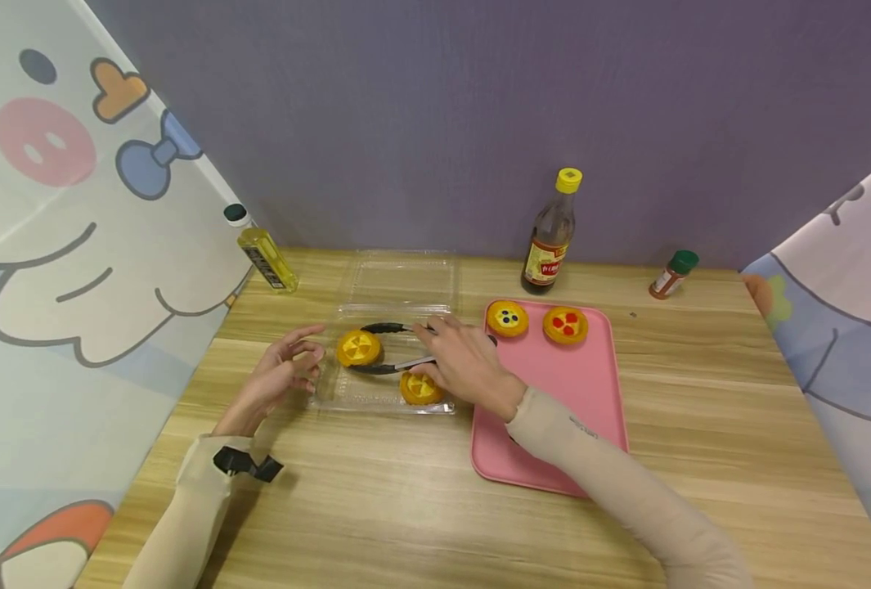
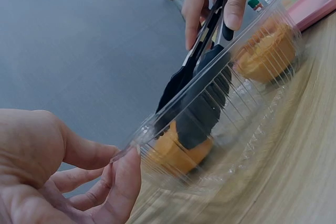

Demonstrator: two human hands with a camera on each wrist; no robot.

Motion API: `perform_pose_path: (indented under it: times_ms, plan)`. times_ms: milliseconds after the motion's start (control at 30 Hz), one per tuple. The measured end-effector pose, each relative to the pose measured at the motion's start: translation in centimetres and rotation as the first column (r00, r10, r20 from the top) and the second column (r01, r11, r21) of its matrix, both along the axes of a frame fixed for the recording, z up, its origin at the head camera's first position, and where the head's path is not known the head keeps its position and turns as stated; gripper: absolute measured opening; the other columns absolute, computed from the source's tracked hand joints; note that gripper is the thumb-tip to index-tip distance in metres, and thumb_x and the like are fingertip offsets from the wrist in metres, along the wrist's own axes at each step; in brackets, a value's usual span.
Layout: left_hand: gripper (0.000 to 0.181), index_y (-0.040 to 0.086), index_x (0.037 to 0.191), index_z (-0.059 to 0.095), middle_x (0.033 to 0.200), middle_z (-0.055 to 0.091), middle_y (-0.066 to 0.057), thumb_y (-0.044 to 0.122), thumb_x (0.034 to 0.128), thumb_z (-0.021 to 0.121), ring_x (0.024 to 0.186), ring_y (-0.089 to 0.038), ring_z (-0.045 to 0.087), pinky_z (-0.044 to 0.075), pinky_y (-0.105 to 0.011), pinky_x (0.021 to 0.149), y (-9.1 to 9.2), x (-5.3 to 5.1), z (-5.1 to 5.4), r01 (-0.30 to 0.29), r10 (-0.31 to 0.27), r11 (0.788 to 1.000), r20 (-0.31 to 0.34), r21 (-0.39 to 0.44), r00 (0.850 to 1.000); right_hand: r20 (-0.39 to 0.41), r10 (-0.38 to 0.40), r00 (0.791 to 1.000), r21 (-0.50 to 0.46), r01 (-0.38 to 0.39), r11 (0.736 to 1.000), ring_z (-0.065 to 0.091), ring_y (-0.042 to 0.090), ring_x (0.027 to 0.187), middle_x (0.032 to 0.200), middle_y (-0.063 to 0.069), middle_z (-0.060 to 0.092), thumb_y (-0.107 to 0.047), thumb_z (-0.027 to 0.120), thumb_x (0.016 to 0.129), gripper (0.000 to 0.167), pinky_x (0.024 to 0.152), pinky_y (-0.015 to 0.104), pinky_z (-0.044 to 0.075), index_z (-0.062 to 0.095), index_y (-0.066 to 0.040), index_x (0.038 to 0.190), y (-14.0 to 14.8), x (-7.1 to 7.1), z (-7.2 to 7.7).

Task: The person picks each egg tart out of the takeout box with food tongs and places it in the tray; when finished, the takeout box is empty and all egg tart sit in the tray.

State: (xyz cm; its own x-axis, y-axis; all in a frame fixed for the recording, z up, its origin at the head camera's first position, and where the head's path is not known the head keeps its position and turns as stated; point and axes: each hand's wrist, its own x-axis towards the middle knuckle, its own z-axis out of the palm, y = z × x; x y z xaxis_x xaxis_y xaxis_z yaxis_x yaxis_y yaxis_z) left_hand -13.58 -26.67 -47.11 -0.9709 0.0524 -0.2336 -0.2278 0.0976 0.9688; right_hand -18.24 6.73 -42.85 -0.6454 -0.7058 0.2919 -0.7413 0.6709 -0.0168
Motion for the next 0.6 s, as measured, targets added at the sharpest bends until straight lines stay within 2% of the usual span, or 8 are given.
perform_pose_path:
  times_ms: [167, 400, 600]
  plan:
    - [0.055, 0.009, 0.159, 0.038, 0.121, 0.056, -0.015, 0.005, 0.1069, 0.055, 0.072, -0.011, 0.059, 0.057, -0.025, 0.056, 0.0, -0.15, -0.17, 0.0, 0.0, 1.0, 0.0, 0.005, 1.0, 0.004, -0.001, 1.0, 0.0, 0.001, 1.0, 0.07, 0.023, 0.095, 0.117, 0.005, 0.071, -0.06, 0.076, 0.089, 0.066, 0.043, 0.027, 0.044, 0.067, -0.019, 0.141, 0.63, 0.38, 0.12]
    - [0.055, 0.008, 0.159, 0.039, 0.119, 0.056, -0.014, 0.003, 0.1064, 0.055, 0.071, -0.011, 0.059, 0.057, -0.024, 0.055, -0.04, -0.12, -0.2, -0.007, 0.007, 1.0, -0.007, 0.007, 1.0, 0.016, 0.005, 1.0, -0.013, -0.005, 1.0, 0.066, 0.021, 0.079, 0.112, 0.005, 0.069, -0.059, 0.078, 0.087, 0.069, 0.041, 0.023, 0.038, 0.066, -0.02, 0.142, 0.96, 0.67, 0.1]
    - [0.056, 0.008, 0.159, 0.038, 0.119, 0.057, -0.015, 0.002, 0.1058, 0.054, 0.072, -0.011, 0.059, 0.057, -0.024, 0.056, 0.03, 0.0, 0.0, -0.002, 0.002, 1.0, -0.007, 0.005, 1.0, 0.046, 0.014, 0.999, -0.019, -0.013, 1.0, 0.07, 0.023, 0.093, 0.117, 0.007, 0.069, -0.059, 0.077, 0.088, 0.069, 0.043, 0.024, 0.04, 0.065, -0.02, 0.143, 0.34, 0.39, 0.06]
